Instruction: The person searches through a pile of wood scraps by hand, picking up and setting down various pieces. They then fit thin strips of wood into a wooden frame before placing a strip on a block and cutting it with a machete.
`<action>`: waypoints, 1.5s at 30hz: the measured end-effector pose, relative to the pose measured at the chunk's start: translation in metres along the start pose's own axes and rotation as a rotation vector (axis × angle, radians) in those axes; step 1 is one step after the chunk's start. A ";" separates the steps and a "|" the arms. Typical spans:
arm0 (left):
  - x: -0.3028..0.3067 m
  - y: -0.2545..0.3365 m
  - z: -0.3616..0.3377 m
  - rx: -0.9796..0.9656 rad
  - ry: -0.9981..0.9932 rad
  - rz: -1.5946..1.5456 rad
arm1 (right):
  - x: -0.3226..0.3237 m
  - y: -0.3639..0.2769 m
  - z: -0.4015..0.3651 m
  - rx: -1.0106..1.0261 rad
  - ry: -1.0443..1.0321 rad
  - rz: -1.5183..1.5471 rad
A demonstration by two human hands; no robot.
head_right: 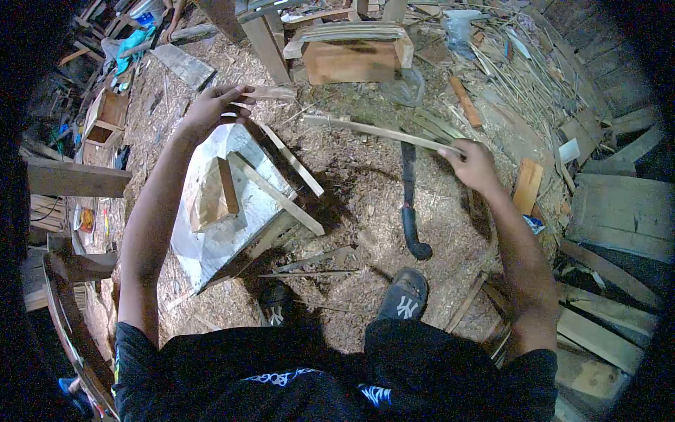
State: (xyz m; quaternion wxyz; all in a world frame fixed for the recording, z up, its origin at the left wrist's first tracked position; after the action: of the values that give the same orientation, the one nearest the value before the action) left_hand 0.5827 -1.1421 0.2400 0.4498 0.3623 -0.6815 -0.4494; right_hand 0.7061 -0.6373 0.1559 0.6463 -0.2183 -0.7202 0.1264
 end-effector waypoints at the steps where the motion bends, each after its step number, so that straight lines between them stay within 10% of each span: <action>1: -0.002 0.003 -0.002 -0.005 0.002 0.033 | 0.005 -0.001 0.001 0.005 0.035 -0.003; 28: -0.037 0.035 0.137 -0.268 0.305 -0.347 | 0.097 -0.039 0.211 0.278 0.323 0.312; 33: -0.038 0.028 0.157 -0.296 0.405 0.265 | 0.084 -0.029 0.232 0.320 0.372 0.264; 45: -0.050 0.028 0.167 -0.302 0.404 0.609 | 0.067 -0.018 0.246 0.222 0.216 0.208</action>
State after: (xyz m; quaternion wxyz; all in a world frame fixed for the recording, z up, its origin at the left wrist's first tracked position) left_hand 0.4397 -1.0401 0.2200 0.7358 0.1543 -0.5818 -0.3102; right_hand 0.4562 -0.5962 0.1905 0.7234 -0.2313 -0.6018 0.2471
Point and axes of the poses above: each hand's wrist, its own z-axis towards the middle knuckle, its own x-axis out of the back of the hand, y = z × x, the point moved 1 cm from there along z, towards the middle knuckle, and after that the axes turned 12 degrees about -x, right-handed, at the moved point
